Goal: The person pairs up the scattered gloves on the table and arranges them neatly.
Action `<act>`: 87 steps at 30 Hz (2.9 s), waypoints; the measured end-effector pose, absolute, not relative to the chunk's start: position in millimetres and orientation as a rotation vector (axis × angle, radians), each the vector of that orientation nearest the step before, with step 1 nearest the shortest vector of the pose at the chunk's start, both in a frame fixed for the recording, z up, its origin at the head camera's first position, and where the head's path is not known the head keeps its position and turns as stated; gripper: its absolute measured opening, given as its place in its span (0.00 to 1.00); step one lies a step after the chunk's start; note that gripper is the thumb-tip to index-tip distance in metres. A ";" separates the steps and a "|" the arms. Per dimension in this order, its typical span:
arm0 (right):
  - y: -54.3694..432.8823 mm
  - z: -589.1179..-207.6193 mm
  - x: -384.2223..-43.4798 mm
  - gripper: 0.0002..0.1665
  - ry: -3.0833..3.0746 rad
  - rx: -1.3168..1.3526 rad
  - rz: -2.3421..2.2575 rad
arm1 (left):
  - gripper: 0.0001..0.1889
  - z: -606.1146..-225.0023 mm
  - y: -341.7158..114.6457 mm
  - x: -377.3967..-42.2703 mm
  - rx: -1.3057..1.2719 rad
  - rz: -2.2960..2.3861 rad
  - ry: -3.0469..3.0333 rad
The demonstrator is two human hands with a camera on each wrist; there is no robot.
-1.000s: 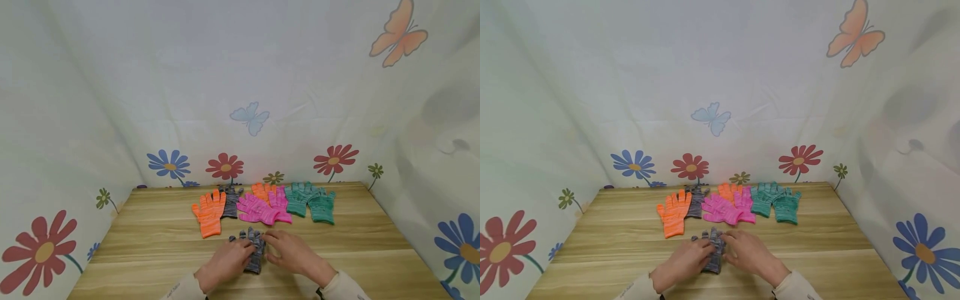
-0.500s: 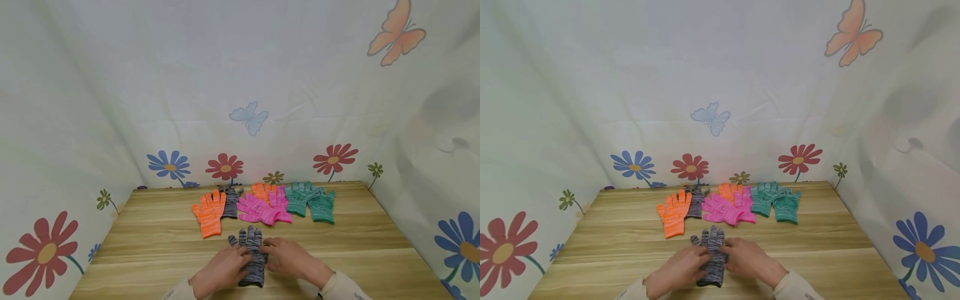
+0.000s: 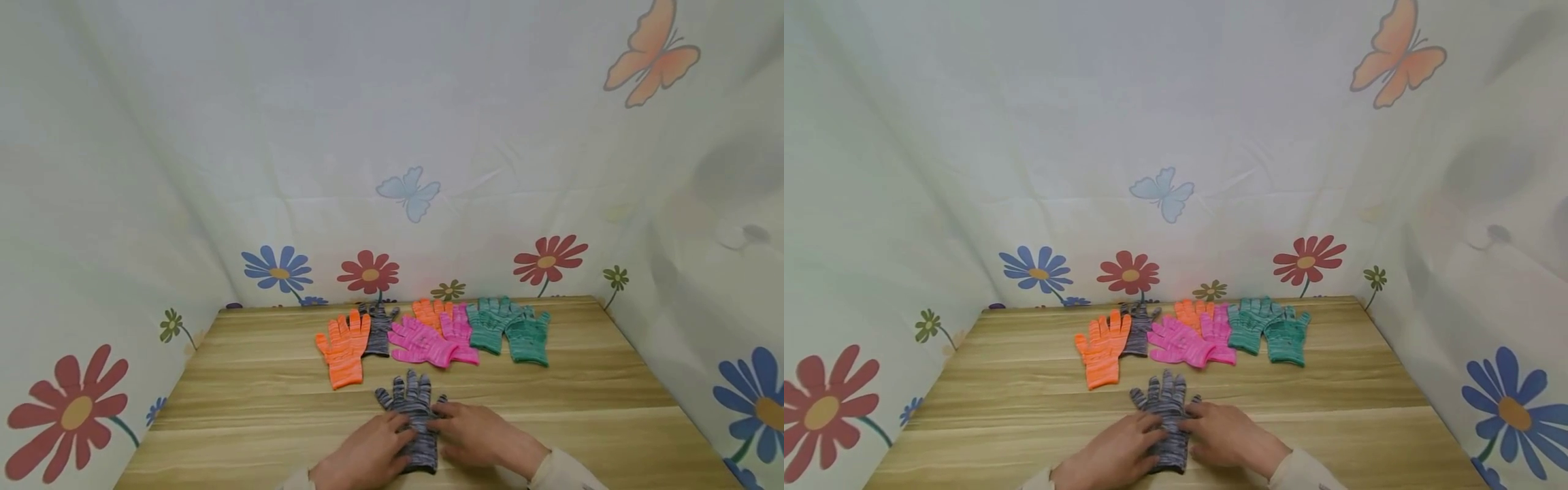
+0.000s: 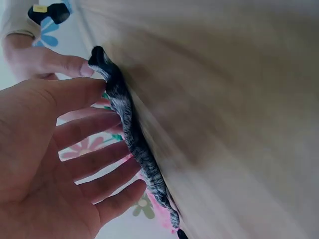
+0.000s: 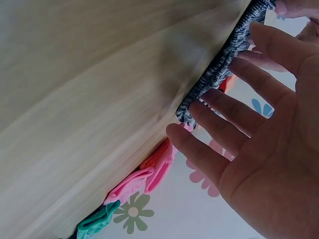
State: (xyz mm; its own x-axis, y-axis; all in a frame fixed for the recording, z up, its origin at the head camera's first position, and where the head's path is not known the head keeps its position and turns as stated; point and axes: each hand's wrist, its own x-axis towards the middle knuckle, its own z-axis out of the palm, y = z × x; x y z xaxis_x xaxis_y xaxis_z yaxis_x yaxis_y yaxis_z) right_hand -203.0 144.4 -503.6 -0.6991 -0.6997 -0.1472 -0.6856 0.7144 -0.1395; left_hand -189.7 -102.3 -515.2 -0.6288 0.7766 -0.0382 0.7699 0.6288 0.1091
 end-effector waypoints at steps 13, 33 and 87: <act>156.4 -504.2 -197.6 0.28 2.737 -1.156 -0.152 | 0.14 -513.3 -95.2 -177.6 1.526 0.089 2.637; 156.6 -497.8 -203.0 0.25 2.721 -1.151 -0.181 | 0.14 -513.0 -86.2 -171.8 1.597 0.020 2.656; 46.3 -484.7 -361.6 0.30 2.855 -0.952 -0.331 | 0.23 -518.5 -80.1 -164.3 1.602 -0.004 2.575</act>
